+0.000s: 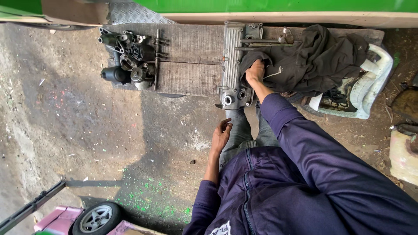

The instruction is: The person cleans and adjusts components of a disassembled engine using a rag and a wrench. They wipe parts, loosen and tighten bolts on a circular component, and handle various engine pieces on a metal work surface.

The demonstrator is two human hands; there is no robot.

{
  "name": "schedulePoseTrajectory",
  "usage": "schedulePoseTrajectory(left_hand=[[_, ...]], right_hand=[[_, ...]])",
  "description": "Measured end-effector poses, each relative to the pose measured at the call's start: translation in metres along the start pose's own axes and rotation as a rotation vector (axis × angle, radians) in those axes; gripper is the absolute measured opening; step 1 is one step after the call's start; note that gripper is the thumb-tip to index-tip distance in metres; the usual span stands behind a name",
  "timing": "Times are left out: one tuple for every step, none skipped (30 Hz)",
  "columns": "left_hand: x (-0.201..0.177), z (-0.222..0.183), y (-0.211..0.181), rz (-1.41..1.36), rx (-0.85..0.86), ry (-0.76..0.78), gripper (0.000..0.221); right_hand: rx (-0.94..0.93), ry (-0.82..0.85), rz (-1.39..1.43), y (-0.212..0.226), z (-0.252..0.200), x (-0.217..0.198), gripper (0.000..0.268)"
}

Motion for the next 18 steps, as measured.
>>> schedulePoseTrajectory(left_hand=[[0.001, 0.012, -0.005, 0.029, 0.02, -0.007, 0.041], [0.004, 0.023, -0.009, 0.057, 0.033, -0.01, 0.041], [0.007, 0.036, -0.013, 0.085, 0.046, -0.014, 0.041], [0.01, 0.052, -0.02, 0.094, 0.054, -0.012, 0.043], [0.014, 0.07, -0.027, 0.103, 0.062, -0.01, 0.045], [0.018, 0.089, -0.038, 0.082, 0.164, -0.043, 0.046], [0.024, 0.107, -0.049, 0.059, 0.267, -0.075, 0.047], [0.03, 0.124, -0.055, 0.037, 0.211, -0.034, 0.054], [0.036, 0.139, -0.06, 0.016, 0.155, 0.006, 0.062], [0.042, 0.154, -0.068, -0.006, 0.194, 0.0, 0.064], [0.047, 0.165, -0.076, -0.029, 0.233, -0.006, 0.066], [0.055, 0.175, -0.087, -0.063, 0.29, 0.008, 0.066], [0.062, 0.182, -0.098, -0.098, 0.346, 0.021, 0.066], [0.058, 0.185, -0.1, -0.129, 0.393, 0.016, 0.067], [0.056, 0.182, -0.098, -0.092, 0.341, 0.006, 0.064], [0.059, 0.185, -0.105, -0.061, 0.3, -0.003, 0.06], [0.06, 0.186, -0.113, -0.03, 0.258, -0.011, 0.058], [0.063, 0.181, -0.12, -0.018, 0.287, -0.023, 0.055]], right_hand=[[-0.012, 0.026, 0.002, -0.003, 0.002, -0.002, 0.05], [-0.02, 0.058, 0.0, -0.01, -0.002, -0.003, 0.051], [-0.048, 0.028, -0.007, -0.015, -0.005, -0.007, 0.049], [-0.078, -0.007, -0.012, -0.017, -0.005, -0.012, 0.047], [-0.109, -0.041, -0.018, -0.018, -0.005, -0.017, 0.046], [-0.091, -0.038, 0.038, -0.019, -0.005, -0.019, 0.04], [-0.074, -0.035, 0.094, -0.023, -0.006, -0.024, 0.034], [-0.055, -0.033, 0.15, -0.027, -0.011, -0.029, 0.028], [-0.018, 0.02, 0.361, -0.031, -0.018, -0.032, 0.026], [0.004, 0.069, 0.571, -0.031, -0.02, -0.035, 0.026], [0.023, 0.12, 0.78, -0.032, -0.022, -0.04, 0.027], [-0.016, 0.104, 0.699, -0.033, -0.025, -0.051, 0.026], [-0.054, 0.088, 0.616, -0.035, -0.029, -0.061, 0.026], [-0.098, 0.095, 0.538, -0.03, -0.037, -0.061, 0.027], [-0.065, 0.139, 0.687, -0.029, -0.047, -0.06, 0.025], [-0.04, 0.176, 0.834, -0.025, -0.049, -0.068, 0.024], [-0.015, 0.215, 0.98, -0.022, -0.051, -0.077, 0.023], [-0.061, 0.217, 0.943, -0.021, -0.057, -0.089, 0.021]])
Point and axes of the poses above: each hand's wrist, its own z-axis towards the middle knuckle, its own x-axis out of the palm, y = z × x, the point moved 3 cm from there along z, towards the middle knuckle, and after that the axes turned 12 degrees about z, right-handed, at the moved point
